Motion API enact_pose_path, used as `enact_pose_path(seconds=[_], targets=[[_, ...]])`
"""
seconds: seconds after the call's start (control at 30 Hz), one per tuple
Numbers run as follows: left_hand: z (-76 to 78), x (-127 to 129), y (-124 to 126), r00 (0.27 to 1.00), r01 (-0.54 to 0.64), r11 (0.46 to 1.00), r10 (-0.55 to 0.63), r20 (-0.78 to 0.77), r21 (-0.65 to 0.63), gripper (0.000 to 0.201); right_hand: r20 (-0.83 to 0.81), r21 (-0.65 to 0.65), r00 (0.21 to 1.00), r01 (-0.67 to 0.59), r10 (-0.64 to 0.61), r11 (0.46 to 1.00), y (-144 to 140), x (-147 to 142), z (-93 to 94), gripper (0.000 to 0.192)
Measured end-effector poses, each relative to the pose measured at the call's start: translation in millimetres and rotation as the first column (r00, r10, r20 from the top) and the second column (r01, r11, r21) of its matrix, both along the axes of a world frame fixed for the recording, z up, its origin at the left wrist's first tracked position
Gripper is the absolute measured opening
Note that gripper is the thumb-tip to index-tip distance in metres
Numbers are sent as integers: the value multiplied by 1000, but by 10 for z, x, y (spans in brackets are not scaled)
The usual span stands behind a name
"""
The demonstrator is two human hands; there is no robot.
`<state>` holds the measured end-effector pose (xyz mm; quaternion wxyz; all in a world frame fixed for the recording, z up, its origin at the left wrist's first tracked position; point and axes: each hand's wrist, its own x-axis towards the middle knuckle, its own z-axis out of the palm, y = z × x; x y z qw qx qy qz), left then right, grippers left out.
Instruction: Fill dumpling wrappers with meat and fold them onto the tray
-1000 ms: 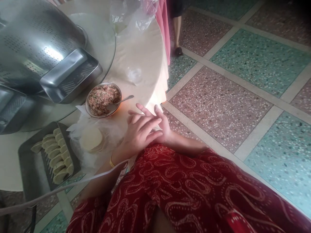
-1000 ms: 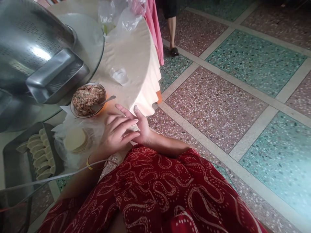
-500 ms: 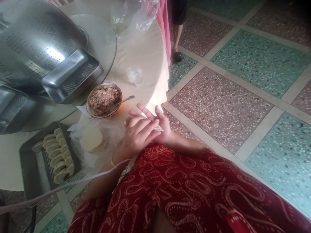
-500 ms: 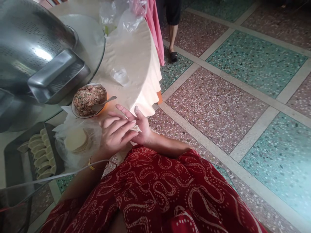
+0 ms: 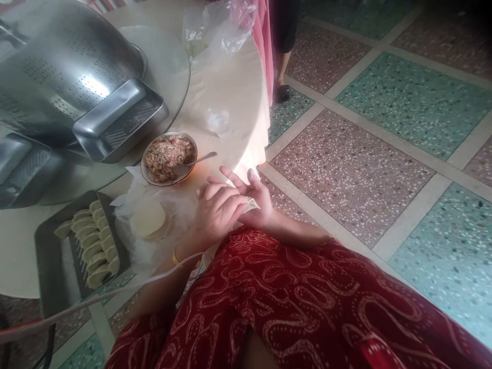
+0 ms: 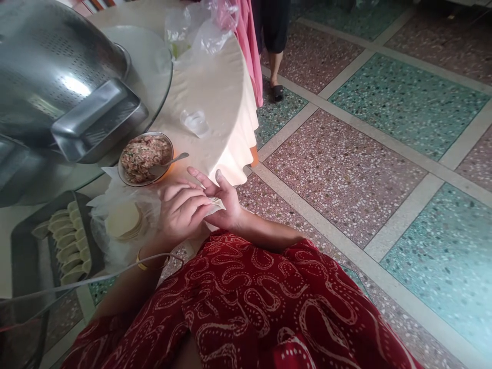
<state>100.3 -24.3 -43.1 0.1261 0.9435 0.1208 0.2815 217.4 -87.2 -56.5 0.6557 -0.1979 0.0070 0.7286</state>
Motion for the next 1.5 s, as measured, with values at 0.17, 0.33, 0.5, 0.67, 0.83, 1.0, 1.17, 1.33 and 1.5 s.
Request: enact_pose_path(seconds=[0.17, 0.33, 0.5, 0.67, 0.83, 1.0, 1.17, 1.33, 1.5], targets=[[-27, -16, -40, 999, 19, 1000, -19, -38, -4, 12, 18, 28, 1000, 23, -24, 999, -24, -3, -58, 56], [-8, -68, -46, 999, 26, 1000, -26, -19, 5, 19, -20, 36, 1000, -7, 8, 999, -40, 32, -42, 57], [-8, -40, -31, 997, 61, 998, -60, 37, -27, 17, -19, 24, 1000, -24, 25, 999, -36, 37, -33, 56], [-17, 15, -54, 996, 81, 996, -80, 26, -29, 14, 25, 27, 999, -29, 28, 999, -50, 28, -41, 57], [54, 4, -68, 996, 26, 999, -23, 88, -39, 28, 29, -10, 1000, 8, -8, 1000, -60, 42, 14, 60], [17, -75, -74, 996, -46, 999, 46, 72, -10, 9, -12, 3, 1000, 29, -29, 1000, -44, 43, 27, 58], [-41, -90, -112, 995, 1, 997, -9, 103, 72, 5, -15, -6, 999, 51, -51, 999, -21, 22, -2, 57], [-78, -71, -144, 997, -32, 983, 18, 77, 181, 4, -14, -20, 997, 74, -74, 997, -26, 13, -21, 58], [-59, -61, -121, 997, -42, 991, 33, 74, 125, 16, -17, -12, 997, 76, -76, 997, -23, 28, -40, 54]])
